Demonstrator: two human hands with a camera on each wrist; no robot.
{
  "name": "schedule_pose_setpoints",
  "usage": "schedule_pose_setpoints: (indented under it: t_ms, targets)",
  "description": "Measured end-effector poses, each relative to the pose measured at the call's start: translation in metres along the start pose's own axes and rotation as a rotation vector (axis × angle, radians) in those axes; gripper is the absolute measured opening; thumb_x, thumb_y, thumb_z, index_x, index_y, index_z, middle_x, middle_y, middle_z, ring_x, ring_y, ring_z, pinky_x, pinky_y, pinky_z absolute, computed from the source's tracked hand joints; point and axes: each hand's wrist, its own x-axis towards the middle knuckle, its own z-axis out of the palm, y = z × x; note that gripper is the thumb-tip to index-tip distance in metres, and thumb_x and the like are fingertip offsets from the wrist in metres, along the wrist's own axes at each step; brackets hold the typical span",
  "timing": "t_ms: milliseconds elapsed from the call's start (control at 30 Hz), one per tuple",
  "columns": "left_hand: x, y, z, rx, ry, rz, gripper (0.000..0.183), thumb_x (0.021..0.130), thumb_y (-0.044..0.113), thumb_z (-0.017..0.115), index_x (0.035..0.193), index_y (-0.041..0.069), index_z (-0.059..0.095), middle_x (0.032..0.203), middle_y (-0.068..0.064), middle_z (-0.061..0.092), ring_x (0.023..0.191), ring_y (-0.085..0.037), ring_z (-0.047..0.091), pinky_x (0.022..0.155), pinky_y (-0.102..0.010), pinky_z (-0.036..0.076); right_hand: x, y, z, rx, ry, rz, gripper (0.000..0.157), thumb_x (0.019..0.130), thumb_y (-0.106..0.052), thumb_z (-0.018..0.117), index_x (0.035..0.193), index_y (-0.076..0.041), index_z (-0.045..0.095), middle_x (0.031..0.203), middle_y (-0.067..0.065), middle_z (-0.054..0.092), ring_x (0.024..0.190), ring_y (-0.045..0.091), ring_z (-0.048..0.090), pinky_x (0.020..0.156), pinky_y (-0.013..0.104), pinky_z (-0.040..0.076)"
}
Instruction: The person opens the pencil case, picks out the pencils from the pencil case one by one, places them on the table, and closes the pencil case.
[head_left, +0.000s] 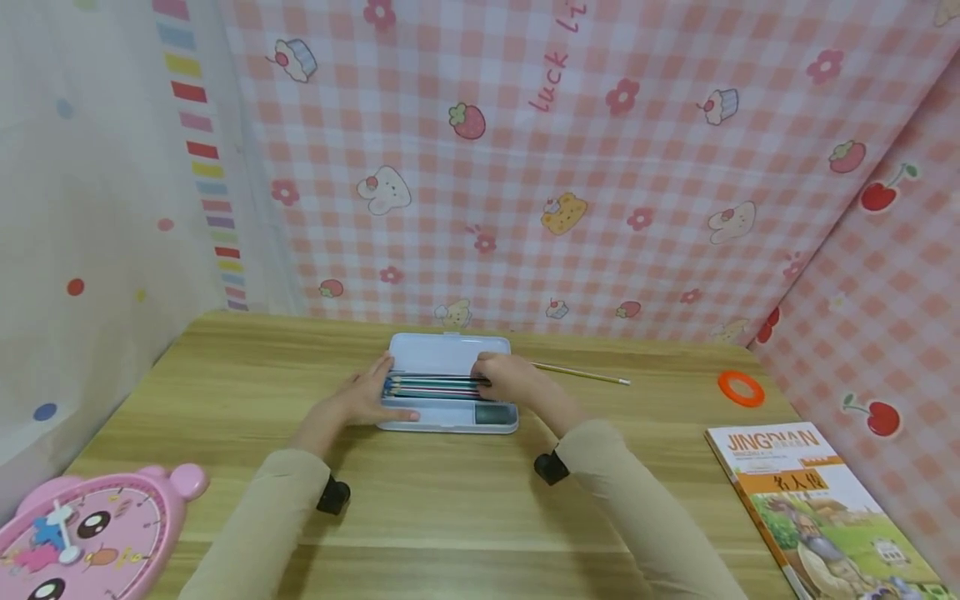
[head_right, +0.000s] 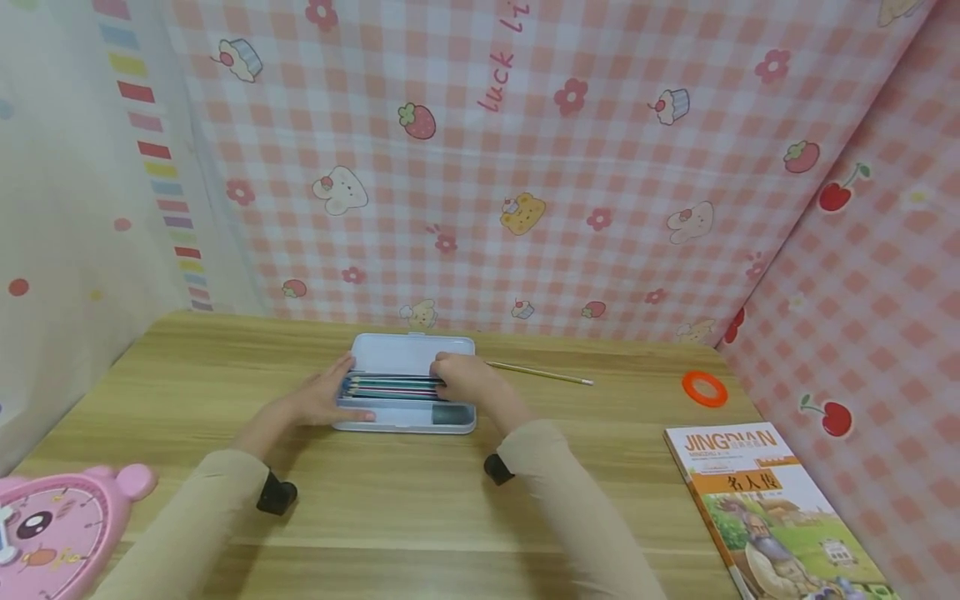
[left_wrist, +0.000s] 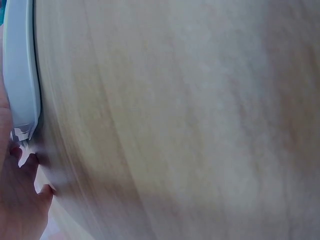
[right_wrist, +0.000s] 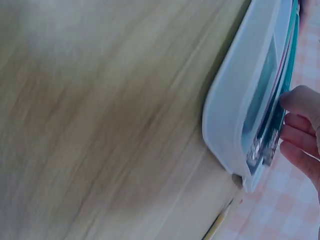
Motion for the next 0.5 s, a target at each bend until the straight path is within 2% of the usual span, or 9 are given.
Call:
schedule_pose_setpoints:
  t_ms: [233,500]
  targets:
    - [0.0011,0.0006,0.0005,0.0,-0.01,-0.02,0.112,0.075,0.061,0.061,0.145,-0.005,0.003,0.153,-0.021,0.0,0.141,-0.036,0.007,0.113,-0.056,0.01,0.0046,-0.0031,0.0043,-0.067,-0.007,0.018,0.011,0.086,-0.014,0.062,0.091,-0.006,0.067,0.085,0.004,0.059,0.067,0.011,0.047,0.06,0.024,0.044]
    - [0.0007,-0.0007,0.0004,-0.003,-0.013,-0.023,0.113,0.075,0.062,0.061,0.145,-0.005,0.002,0.153,-0.021,-0.001,0.141,-0.036,0.005,0.112,-0.057,0.01,0.0071,-0.0053,0.0025,-0.026,-0.008,0.014,0.013,0.089,-0.012,0.058,0.087,-0.006,0.069,0.086,0.006,0.062,0.072,0.013,0.054,0.065,0.026,0.048]
